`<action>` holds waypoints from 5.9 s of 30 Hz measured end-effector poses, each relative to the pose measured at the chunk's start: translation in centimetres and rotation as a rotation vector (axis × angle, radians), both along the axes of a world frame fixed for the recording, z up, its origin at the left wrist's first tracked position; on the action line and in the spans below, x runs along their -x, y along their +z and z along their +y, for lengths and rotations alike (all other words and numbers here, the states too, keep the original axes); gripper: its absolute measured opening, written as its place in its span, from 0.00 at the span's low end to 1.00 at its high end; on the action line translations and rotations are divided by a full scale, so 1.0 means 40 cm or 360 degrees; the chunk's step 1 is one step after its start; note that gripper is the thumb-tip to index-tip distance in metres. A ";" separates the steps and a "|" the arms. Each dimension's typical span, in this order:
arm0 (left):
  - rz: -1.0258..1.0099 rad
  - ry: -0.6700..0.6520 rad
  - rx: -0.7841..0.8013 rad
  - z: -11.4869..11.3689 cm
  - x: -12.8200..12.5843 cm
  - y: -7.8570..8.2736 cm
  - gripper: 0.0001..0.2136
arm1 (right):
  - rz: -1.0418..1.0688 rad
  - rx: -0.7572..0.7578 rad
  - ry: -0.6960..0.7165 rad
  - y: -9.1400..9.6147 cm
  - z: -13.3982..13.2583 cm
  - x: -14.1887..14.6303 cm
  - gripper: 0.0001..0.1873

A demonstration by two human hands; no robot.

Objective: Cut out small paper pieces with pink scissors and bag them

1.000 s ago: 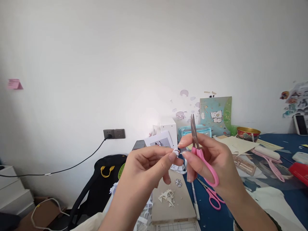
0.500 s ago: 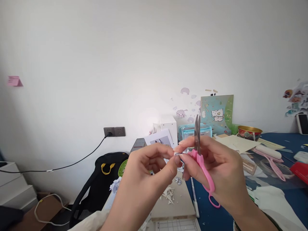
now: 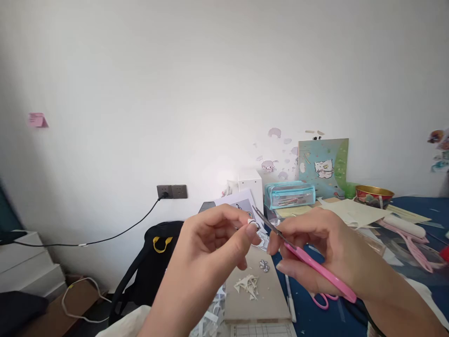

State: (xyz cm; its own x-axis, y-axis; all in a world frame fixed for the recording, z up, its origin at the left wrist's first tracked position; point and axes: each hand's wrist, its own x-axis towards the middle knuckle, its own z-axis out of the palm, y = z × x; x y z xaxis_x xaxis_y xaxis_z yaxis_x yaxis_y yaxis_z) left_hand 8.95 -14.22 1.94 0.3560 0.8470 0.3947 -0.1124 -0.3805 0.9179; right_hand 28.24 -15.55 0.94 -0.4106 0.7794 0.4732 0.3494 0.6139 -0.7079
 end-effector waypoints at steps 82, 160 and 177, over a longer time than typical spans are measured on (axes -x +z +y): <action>0.0039 -0.0030 0.0166 -0.002 -0.024 -0.004 0.08 | 0.0360 -0.0359 -0.0303 0.006 -0.024 0.045 0.07; -0.0028 -0.0346 0.0339 0.041 -0.012 -0.006 0.08 | 0.0020 -0.0438 -0.1244 -0.001 -0.013 -0.066 0.22; 0.0107 0.0124 0.0057 0.036 -0.033 -0.009 0.07 | -0.0275 -0.0086 -0.0787 0.002 0.013 0.002 0.05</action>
